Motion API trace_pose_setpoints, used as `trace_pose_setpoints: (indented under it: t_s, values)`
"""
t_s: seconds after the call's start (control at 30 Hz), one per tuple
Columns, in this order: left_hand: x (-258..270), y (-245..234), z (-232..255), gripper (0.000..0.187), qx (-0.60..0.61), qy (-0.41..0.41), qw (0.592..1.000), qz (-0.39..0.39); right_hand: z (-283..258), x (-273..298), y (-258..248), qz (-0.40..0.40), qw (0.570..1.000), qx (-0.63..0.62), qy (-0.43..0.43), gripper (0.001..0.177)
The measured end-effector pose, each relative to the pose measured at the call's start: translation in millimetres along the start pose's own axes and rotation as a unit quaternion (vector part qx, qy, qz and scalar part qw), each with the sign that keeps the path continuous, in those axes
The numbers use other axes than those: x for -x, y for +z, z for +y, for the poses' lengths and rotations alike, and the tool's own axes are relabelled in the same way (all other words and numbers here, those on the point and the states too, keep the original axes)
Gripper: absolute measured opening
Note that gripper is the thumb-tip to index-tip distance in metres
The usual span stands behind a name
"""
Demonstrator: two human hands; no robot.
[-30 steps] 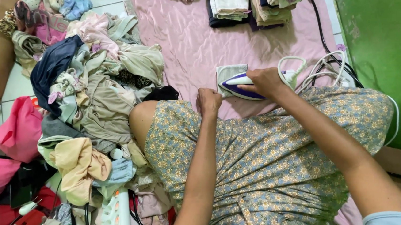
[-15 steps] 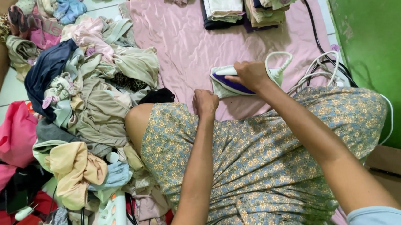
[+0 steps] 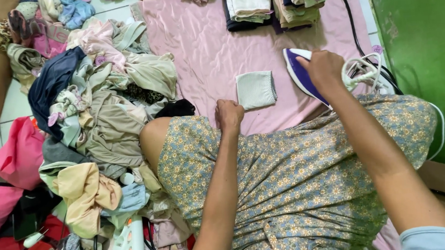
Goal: A person sits on the floor ironing small garments with an electric iron and then folding them into neat squares to be stacked.
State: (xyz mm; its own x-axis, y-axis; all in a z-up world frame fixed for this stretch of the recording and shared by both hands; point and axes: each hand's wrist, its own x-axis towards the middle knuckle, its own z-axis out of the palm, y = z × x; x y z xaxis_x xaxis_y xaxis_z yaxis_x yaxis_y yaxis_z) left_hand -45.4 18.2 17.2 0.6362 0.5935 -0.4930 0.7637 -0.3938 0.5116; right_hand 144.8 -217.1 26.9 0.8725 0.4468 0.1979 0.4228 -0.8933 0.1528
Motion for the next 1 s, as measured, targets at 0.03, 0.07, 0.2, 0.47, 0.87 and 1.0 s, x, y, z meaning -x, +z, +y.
trace_pose_setpoints:
  t_s: [0.03, 0.07, 0.2, 0.47, 0.87, 1.0]
  values:
    - [6.9, -6.9, 4.9, 0.018, -0.013, 0.03, 0.999, 0.018, 8.1, 1.9, -4.9, 0.004, 1.0, 0.015, 0.008, 0.058]
    - [13.9, -13.6, 9.8, 0.018, -0.025, 0.06, 0.997, 0.037, 16.5, 3.8, -9.7, 0.009, 0.999, 0.029, 0.015, 0.061]
    - [31.4, -15.9, 39.6, 0.018, 0.063, 0.188, 0.964, 0.177, 7.7, -0.8, -0.4, 0.0, 0.998, 0.031, 0.047, 0.058]
    - [-7.8, 91.6, 91.6, 0.06, -0.208, 0.156, 0.956, 0.139, 2.3, 3.2, 1.5, 0.024, 0.996, 0.052, 0.062, 0.06]
    - [-85.7, 150.3, 50.0, 0.023, -0.364, 0.307, 0.861, 0.178, 3.3, 0.2, 17.4, 0.067, 0.993, 0.065, 0.068, 0.064]
    - [-66.2, 35.5, 54.3, 0.044, 0.013, 0.193, 0.979, -0.068, 3.2, -1.4, 14.4, 0.066, 0.993, 0.068, 0.069, 0.061]
